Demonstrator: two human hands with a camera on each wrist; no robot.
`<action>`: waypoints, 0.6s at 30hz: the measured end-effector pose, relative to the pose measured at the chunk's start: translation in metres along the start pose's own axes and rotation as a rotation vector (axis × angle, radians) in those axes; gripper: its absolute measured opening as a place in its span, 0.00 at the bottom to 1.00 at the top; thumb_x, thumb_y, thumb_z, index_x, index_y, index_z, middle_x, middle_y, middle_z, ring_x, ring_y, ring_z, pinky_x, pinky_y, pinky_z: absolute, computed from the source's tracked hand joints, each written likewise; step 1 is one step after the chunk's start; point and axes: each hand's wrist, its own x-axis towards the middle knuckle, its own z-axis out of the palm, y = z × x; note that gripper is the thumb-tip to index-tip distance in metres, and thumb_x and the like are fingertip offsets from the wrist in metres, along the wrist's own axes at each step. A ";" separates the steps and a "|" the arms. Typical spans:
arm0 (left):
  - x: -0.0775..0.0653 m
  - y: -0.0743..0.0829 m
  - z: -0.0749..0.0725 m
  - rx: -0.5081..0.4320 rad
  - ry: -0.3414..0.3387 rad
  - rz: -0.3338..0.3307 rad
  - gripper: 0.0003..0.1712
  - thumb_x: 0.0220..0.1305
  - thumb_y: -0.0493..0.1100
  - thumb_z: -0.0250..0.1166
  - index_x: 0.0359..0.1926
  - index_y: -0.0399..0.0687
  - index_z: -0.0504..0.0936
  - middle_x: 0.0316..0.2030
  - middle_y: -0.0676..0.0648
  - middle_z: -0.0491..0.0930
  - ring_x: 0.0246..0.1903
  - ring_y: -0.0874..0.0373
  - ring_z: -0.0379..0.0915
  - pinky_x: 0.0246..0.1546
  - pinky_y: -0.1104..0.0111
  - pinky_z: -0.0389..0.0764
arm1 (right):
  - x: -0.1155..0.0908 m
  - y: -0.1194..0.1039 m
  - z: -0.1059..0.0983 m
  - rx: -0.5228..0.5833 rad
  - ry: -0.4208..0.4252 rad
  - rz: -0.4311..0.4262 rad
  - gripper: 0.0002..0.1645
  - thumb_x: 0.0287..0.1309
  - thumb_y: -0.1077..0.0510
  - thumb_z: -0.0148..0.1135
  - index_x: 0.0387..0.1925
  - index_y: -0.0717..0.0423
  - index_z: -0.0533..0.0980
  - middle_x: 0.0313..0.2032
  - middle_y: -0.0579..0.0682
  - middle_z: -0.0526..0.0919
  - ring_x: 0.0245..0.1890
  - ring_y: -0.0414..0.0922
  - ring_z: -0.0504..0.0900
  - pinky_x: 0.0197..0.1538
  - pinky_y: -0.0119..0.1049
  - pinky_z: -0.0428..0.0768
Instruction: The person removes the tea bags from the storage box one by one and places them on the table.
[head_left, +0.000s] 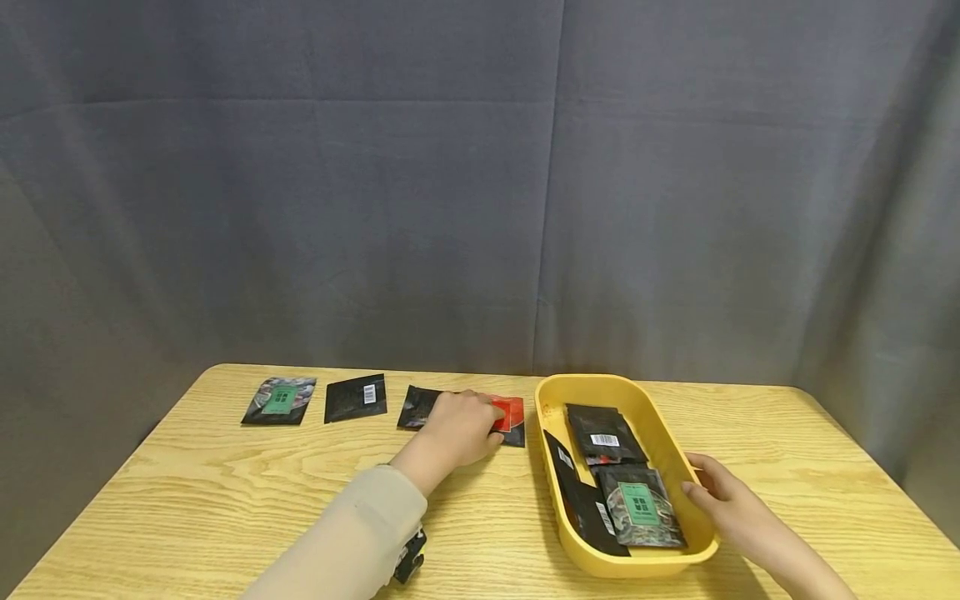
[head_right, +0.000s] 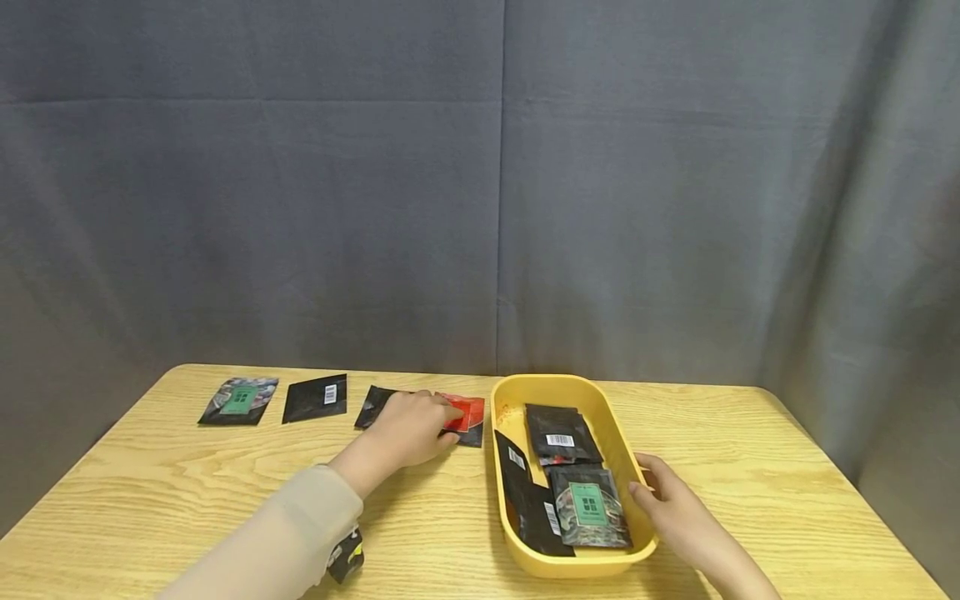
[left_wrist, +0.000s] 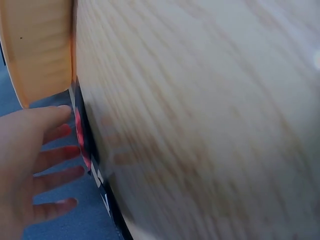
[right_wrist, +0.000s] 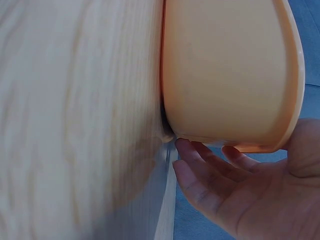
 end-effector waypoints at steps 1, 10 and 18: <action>0.000 0.000 0.000 -0.001 0.011 0.006 0.14 0.67 0.57 0.63 0.49 0.62 0.86 0.43 0.54 0.84 0.44 0.53 0.79 0.34 0.58 0.77 | 0.000 0.000 0.000 0.005 -0.002 0.002 0.25 0.73 0.70 0.43 0.65 0.80 0.54 0.58 0.78 0.69 0.53 0.57 0.77 0.44 0.37 0.81; -0.001 -0.003 0.001 0.013 0.161 0.050 0.07 0.68 0.51 0.63 0.41 0.60 0.87 0.35 0.56 0.82 0.34 0.57 0.78 0.32 0.61 0.78 | 0.001 0.002 -0.001 0.041 -0.026 0.011 0.26 0.73 0.69 0.43 0.66 0.80 0.52 0.59 0.78 0.67 0.53 0.55 0.77 0.44 0.37 0.81; 0.000 -0.004 -0.008 -0.019 0.256 0.057 0.08 0.69 0.50 0.61 0.40 0.57 0.86 0.33 0.55 0.82 0.32 0.57 0.78 0.29 0.62 0.78 | 0.001 0.003 -0.001 0.036 -0.024 0.011 0.26 0.73 0.69 0.43 0.66 0.79 0.53 0.60 0.78 0.67 0.55 0.59 0.75 0.45 0.37 0.81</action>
